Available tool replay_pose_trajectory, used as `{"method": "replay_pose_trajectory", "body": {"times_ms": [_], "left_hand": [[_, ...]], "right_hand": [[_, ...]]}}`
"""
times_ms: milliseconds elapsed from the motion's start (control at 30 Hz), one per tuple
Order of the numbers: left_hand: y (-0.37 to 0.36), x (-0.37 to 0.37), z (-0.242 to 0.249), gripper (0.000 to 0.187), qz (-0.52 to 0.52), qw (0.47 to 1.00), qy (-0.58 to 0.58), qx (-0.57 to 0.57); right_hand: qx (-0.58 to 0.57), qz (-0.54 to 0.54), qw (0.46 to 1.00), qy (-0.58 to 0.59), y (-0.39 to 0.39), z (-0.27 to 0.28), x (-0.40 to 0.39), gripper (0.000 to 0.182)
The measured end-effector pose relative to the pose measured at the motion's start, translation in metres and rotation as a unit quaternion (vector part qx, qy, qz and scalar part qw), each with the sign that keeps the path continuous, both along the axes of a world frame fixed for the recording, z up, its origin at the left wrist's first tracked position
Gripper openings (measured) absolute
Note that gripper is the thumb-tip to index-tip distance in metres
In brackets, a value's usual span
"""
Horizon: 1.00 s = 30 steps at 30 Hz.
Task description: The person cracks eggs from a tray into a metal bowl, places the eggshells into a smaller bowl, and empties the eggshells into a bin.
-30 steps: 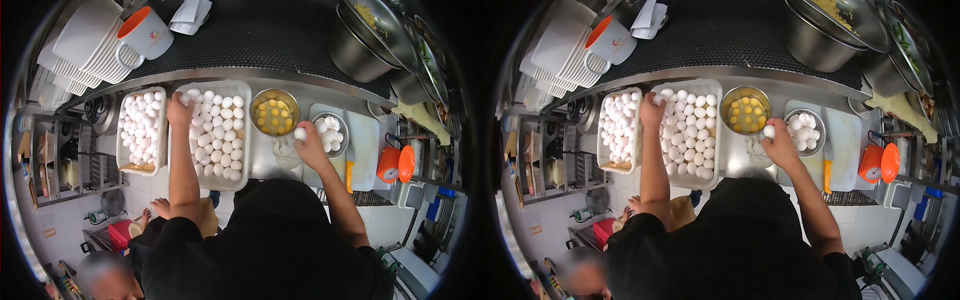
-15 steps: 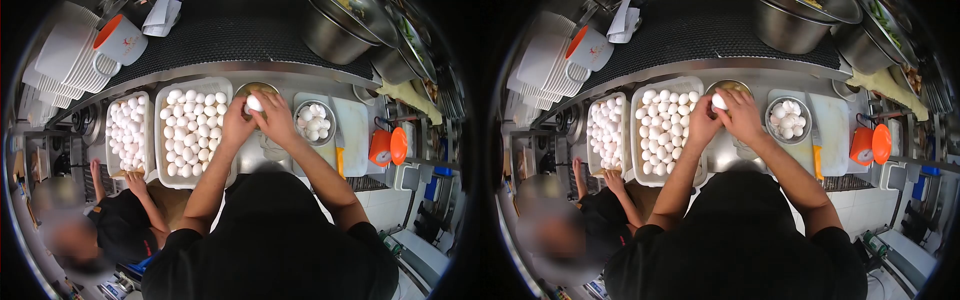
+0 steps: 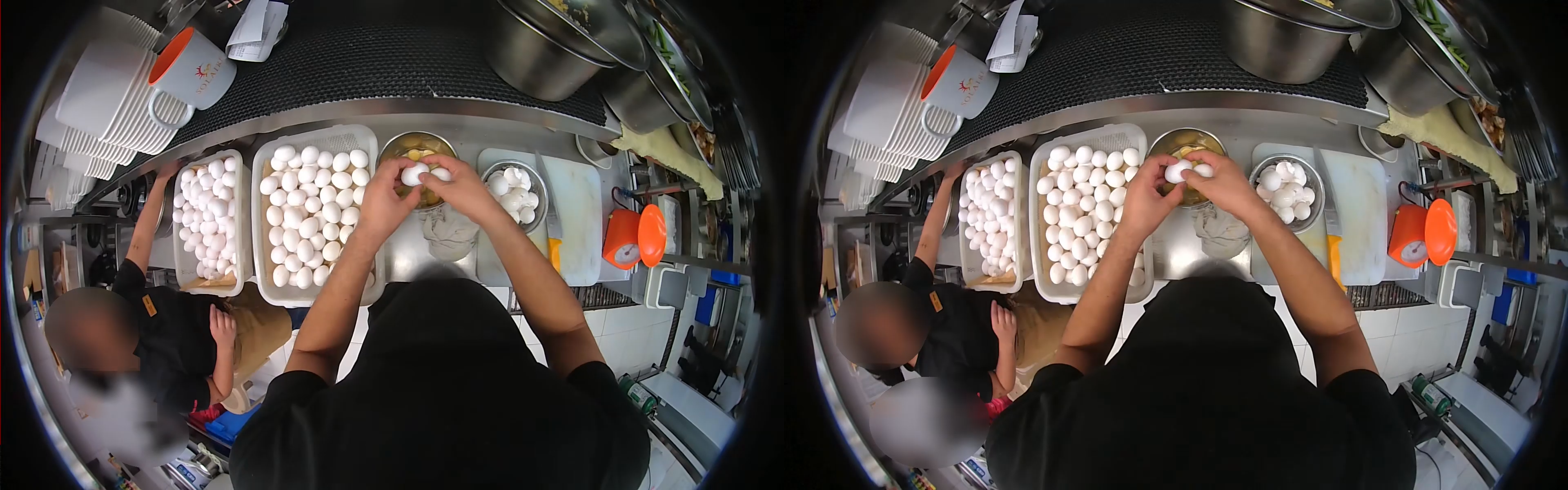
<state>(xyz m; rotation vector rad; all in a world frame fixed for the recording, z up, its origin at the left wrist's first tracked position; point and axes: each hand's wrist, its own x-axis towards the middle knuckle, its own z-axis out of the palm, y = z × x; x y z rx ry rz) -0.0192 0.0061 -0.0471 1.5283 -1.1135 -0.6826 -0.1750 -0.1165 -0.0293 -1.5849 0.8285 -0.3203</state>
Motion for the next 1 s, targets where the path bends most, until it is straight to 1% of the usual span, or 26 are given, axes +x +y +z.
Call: {"method": "replay_pose_trajectory", "body": {"times_ms": [67, 167, 267, 367, 467, 567, 667, 700, 733, 800, 833, 900, 933, 1000], "left_hand": [[0.000, 0.004, -0.007, 0.042, -0.027, 0.993, 0.113, 0.004], [0.002, 0.006, 0.005, 0.036, 0.000, 0.994, 0.072, 0.078], [0.002, 0.008, 0.004, 0.035, 0.007, 0.993, 0.060, 0.104], [0.000, -0.002, 0.007, 0.034, 0.047, 0.993, 0.035, 0.106], [-0.001, 0.004, -0.014, 0.035, 0.073, 0.993, -0.011, 0.089], [0.000, 0.007, 0.003, 0.037, 0.060, 0.977, -0.174, 0.106], [-0.006, 0.008, -0.004, 0.041, 0.047, 0.935, -0.349, 0.033], [-0.008, 0.005, -0.002, 0.042, 0.038, 0.941, -0.333, 0.044], [-0.012, -0.001, 0.003, 0.042, 0.030, 0.936, -0.347, 0.044], [-0.019, -0.020, 0.015, 0.039, 0.001, 0.950, -0.309, 0.055], [-0.024, -0.029, 0.019, 0.038, -0.032, 0.956, -0.289, 0.042], [-0.036, -0.056, 0.023, 0.037, -0.088, 0.964, -0.251, 0.021], [-0.041, -0.070, 0.021, 0.038, -0.114, 0.967, -0.225, 0.030], [-0.055, -0.097, 0.018, 0.041, -0.164, 0.971, -0.169, 0.047]], "right_hand": [[-0.016, -0.012, 1.000, -0.016, 0.000, -0.009, 0.001, 0.038], [-0.090, -0.013, 0.996, -0.014, 0.003, -0.020, 0.002, 0.037], [-0.142, -0.014, 0.989, 0.026, 0.006, -0.015, 0.003, 0.044], [-0.194, -0.017, 0.980, 0.052, 0.009, -0.013, 0.006, 0.043], [-0.199, -0.006, 0.978, 0.070, 0.008, -0.005, 0.006, 0.040], [-0.323, 0.026, 0.944, 0.064, 0.004, -0.013, -0.001, 0.040], [-0.431, 0.063, 0.890, 0.137, -0.001, -0.012, -0.010, 0.043], [-0.449, 0.058, 0.879, 0.150, -0.002, -0.012, -0.016, 0.042], [-0.434, 0.038, 0.886, 0.159, -0.004, -0.006, -0.026, 0.042], [-0.402, 0.008, 0.900, 0.168, -0.003, 0.007, -0.043, 0.041], [-0.392, -0.025, 0.906, 0.159, -0.003, 0.013, -0.057, 0.040], [-0.407, -0.097, 0.895, 0.152, -0.007, 0.015, -0.090, 0.041], [-0.413, -0.132, 0.889, 0.148, -0.009, 0.015, -0.108, 0.041], [-0.383, -0.173, 0.887, 0.194, -0.013, 0.015, -0.145, 0.046]]}}
